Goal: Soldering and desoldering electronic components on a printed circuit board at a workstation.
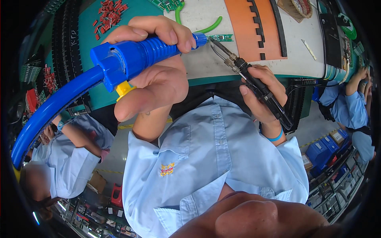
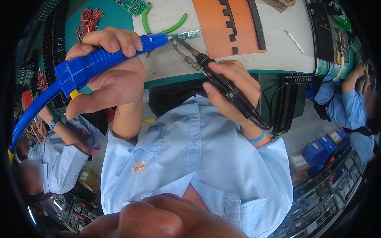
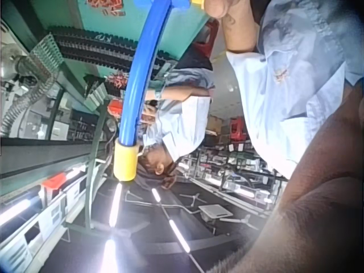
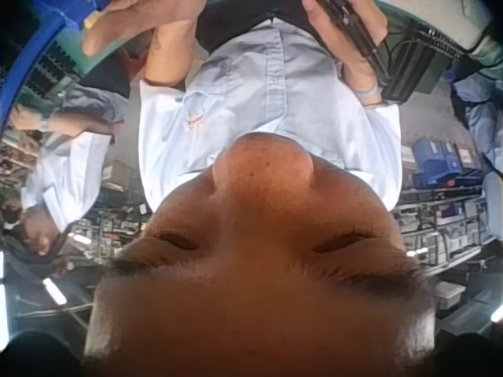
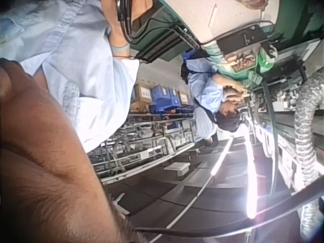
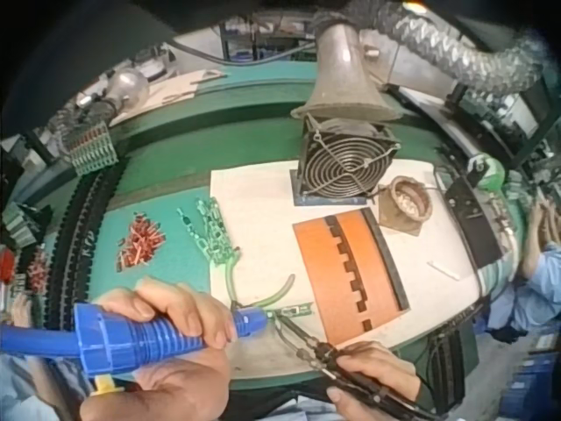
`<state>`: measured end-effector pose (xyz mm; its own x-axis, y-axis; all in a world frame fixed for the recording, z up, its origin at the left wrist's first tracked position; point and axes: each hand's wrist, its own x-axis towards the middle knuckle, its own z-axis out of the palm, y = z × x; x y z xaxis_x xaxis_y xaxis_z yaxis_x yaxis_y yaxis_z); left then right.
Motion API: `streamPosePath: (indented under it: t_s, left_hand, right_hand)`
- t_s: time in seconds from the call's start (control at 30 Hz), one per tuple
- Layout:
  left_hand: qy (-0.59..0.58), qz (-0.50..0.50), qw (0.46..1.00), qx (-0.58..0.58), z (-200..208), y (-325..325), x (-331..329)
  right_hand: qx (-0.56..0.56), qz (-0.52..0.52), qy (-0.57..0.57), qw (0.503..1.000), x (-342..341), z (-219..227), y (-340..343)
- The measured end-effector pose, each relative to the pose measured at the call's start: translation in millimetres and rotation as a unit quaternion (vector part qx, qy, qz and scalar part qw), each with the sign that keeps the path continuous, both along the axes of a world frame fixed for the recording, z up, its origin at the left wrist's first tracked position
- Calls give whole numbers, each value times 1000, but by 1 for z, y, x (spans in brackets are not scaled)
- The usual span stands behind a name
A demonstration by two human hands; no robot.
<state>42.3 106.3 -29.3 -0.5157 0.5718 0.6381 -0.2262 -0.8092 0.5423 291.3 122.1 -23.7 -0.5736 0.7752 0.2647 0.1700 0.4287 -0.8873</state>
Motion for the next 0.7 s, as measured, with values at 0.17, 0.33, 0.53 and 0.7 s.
streamPosePath:
  t_s: [0.17, 0.33, 0.53, 0.7]
  left_hand:
    - [-8, -8, 1000, 1, 0, -1, 0]
    - [-25, -6, 1000, 7, 1, -1, 3]
    - [-26, -6, 1000, 0, 1, 1, 2]
    - [-20, -10, 1000, 2, 1, 1, 0]
  right_hand:
    - [-5, -2, -4, 1000, 0, 0, 0]
    - [5, 3, 7, 1000, -1, 0, 1]
    - [27, 14, 4, 1000, -3, 1, 3]
    - [24, 12, 13, 1000, -4, 0, 3]
